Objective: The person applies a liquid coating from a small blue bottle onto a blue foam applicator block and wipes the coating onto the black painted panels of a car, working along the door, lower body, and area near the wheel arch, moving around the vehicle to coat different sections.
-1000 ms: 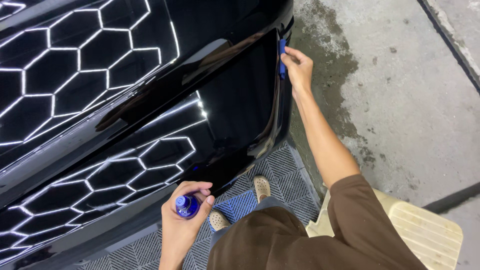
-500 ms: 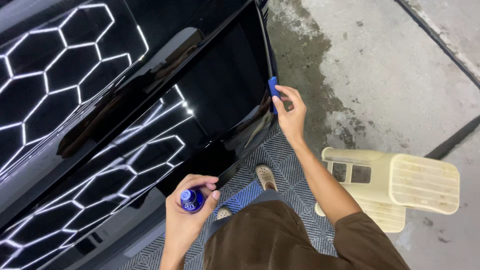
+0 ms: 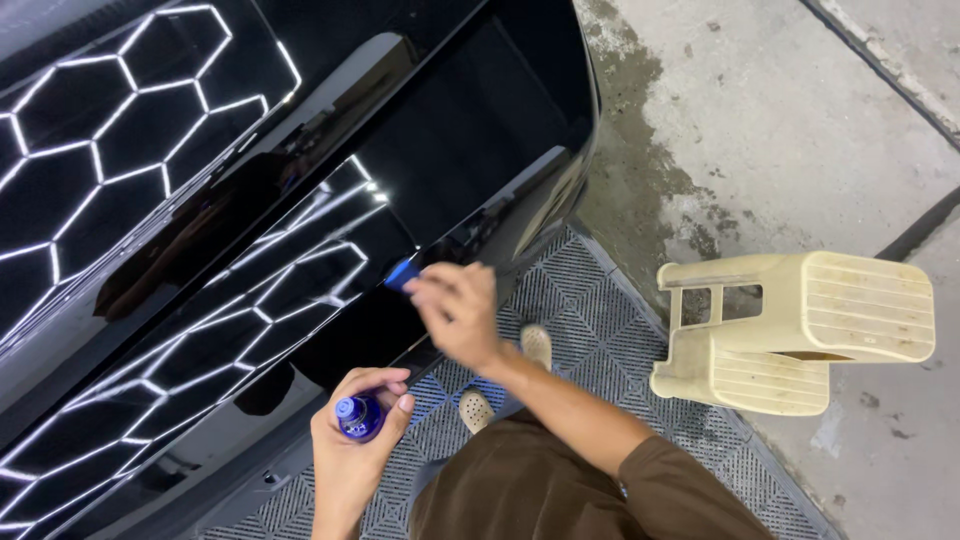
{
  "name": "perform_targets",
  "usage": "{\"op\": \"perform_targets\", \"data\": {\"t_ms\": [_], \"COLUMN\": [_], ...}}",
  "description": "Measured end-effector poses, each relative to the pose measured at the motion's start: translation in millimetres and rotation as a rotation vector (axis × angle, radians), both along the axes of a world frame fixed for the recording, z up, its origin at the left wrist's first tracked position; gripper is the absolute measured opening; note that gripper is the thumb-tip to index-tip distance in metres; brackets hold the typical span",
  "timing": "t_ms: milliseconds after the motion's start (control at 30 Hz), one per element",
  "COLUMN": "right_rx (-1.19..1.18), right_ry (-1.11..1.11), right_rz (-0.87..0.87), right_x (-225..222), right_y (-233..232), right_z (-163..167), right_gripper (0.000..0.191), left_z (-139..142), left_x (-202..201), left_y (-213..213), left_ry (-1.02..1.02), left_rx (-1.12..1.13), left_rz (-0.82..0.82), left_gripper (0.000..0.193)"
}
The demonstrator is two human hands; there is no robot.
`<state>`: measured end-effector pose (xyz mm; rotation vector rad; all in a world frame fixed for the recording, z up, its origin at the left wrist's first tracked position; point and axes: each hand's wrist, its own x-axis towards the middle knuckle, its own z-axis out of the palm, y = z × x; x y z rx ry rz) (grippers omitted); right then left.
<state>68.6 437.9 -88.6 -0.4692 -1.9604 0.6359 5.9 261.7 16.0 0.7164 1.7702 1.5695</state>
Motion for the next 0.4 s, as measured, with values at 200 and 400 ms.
{"op": "perform_targets", "data": {"t_ms": [200,400], "right_rx": [0.055,-0.094], "right_ry": [-0.088,-0.123], "right_rz": [0.213,0.0], "right_x": [-35.8,11.8], "right_y": [-20.6,127.0], "right_z": [55.9,174.5], "right_gripper": [0.023,0.023], "left_z": [18.8,42.2], "left_x": [-16.3,-34.4], "left_y": [-1.8,20.3], "left_ry": [-0.024,0.012], "left_rx": [-0.003,0.007], "left_rz": [-0.026,-0.03], "left_gripper": [0.02,0.021]}}
